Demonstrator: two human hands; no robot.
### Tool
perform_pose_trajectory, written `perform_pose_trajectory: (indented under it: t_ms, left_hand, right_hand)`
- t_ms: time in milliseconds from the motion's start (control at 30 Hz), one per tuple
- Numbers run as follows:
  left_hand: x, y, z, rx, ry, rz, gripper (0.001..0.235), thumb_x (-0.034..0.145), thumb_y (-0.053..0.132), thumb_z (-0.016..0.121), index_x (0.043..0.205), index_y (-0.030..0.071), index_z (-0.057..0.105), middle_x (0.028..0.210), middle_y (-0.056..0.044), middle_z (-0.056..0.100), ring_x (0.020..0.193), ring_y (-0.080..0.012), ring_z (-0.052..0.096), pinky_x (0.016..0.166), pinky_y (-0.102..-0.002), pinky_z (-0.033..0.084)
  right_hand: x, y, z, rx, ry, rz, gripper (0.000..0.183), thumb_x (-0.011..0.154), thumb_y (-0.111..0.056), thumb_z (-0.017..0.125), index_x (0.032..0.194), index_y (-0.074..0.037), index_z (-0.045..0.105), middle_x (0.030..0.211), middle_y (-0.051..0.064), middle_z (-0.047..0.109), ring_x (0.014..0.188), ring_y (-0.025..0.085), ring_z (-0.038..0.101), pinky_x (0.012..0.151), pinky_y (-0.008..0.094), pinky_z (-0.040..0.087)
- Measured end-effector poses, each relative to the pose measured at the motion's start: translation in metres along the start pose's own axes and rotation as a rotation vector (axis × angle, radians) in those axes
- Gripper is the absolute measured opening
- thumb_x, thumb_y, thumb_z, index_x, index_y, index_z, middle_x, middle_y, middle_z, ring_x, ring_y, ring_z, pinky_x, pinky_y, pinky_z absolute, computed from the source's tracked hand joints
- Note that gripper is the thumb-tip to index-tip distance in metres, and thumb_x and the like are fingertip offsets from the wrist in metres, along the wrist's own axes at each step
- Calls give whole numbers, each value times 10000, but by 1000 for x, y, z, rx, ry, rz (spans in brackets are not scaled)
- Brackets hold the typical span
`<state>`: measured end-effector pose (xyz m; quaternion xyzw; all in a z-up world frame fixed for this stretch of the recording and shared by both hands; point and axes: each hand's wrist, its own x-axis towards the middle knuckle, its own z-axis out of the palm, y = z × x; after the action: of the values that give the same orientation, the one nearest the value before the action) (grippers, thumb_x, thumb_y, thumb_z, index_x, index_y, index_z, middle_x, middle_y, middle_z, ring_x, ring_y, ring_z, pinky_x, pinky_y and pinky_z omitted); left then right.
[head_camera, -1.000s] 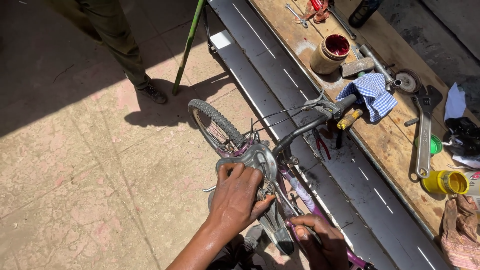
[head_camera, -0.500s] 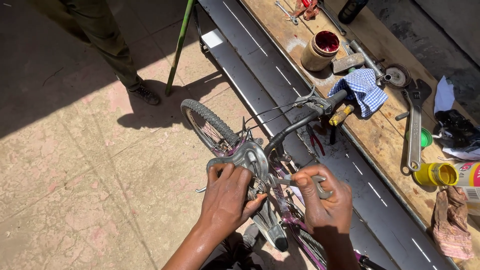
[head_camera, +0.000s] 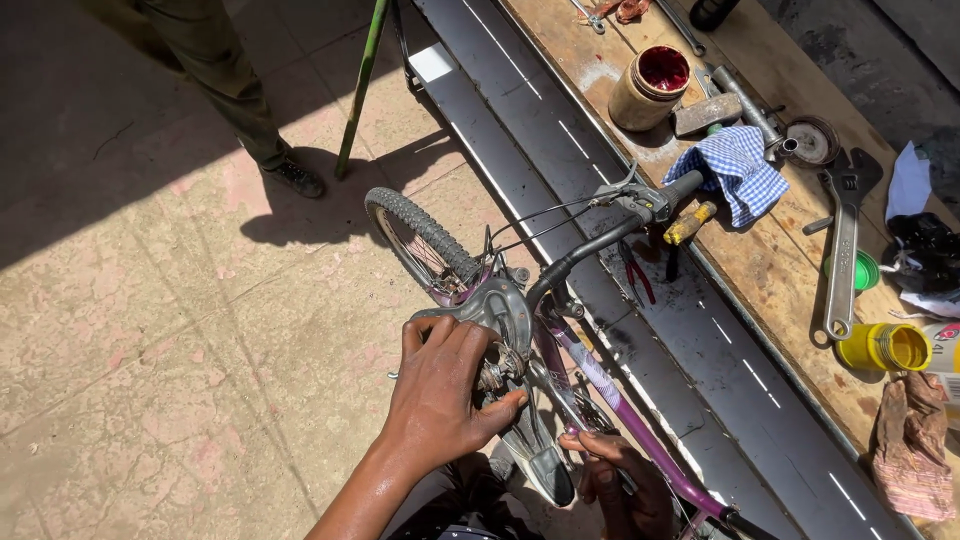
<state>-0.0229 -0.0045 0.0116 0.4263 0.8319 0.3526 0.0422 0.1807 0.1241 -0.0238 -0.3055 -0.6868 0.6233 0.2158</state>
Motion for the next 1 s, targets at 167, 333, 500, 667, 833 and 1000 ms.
perform_pose_trajectory:
  t_ms: [167, 333, 500, 667, 833, 1000]
  left_hand:
    - [2, 5, -8, -71, -23, 1, 532, 884, 636, 518, 1013, 120, 531, 904, -6, 521, 775, -211, 447, 862, -421, 299]
    - [0, 3, -8, -124, -11, -26, 547, 898, 625, 484, 1048, 105, 558, 895, -15, 557, 808, -212, 478, 873, -437, 305]
    - [-3, -4, -9, -167, -59, -53, 608, 854, 628, 560, 1127, 85, 580, 1008, -43, 623, 903, -245, 523, 899, -465, 300]
    - [-10, -16, -6, -181, -83, -22, 621, 794, 637, 635, 1152, 135, 568, 853, -22, 542, 920, -259, 460, 879, -411, 301]
    - [-10, -20, -9, -143, -68, 35, 644, 762, 547, 766, 1153, 96, 527, 868, -77, 569, 808, -279, 504, 804, -387, 311]
    - [-14, -16, -11, -122, -55, 93, 518, 925, 477, 592, 1229, 71, 491, 927, -68, 564, 806, -271, 496, 773, -389, 299]
  right_hand:
    - [3, -6, 10, 0, 44, -45, 345, 935, -280, 528, 1096, -30, 703, 1006, 210, 783, 481, 150, 525, 496, 311, 476]
    - [12, 3, -8, -50, -40, -29, 378, 927, -315, 533, 1100, -26, 705, 1046, 193, 789, 539, 153, 577, 541, 305, 515]
    - [13, 17, -16, 23, -65, 13, 354, 929, -269, 544, 1111, -8, 699, 1040, 244, 777, 492, 162, 540, 487, 312, 477]
    - [11, 16, -10, 35, -30, -202, 268, 964, -219, 555, 1117, -41, 682, 697, 95, 612, 788, 250, 753, 581, 304, 525]
    - [17, 1, -10, 15, 22, -231, 292, 974, -233, 535, 1102, 1, 655, 685, 107, 560, 744, 249, 688, 767, 402, 611]
    - [15, -19, -14, -4, 166, 49, 336, 959, -234, 500, 1089, 43, 640, 1020, 266, 703, 633, 254, 532, 719, 453, 515]
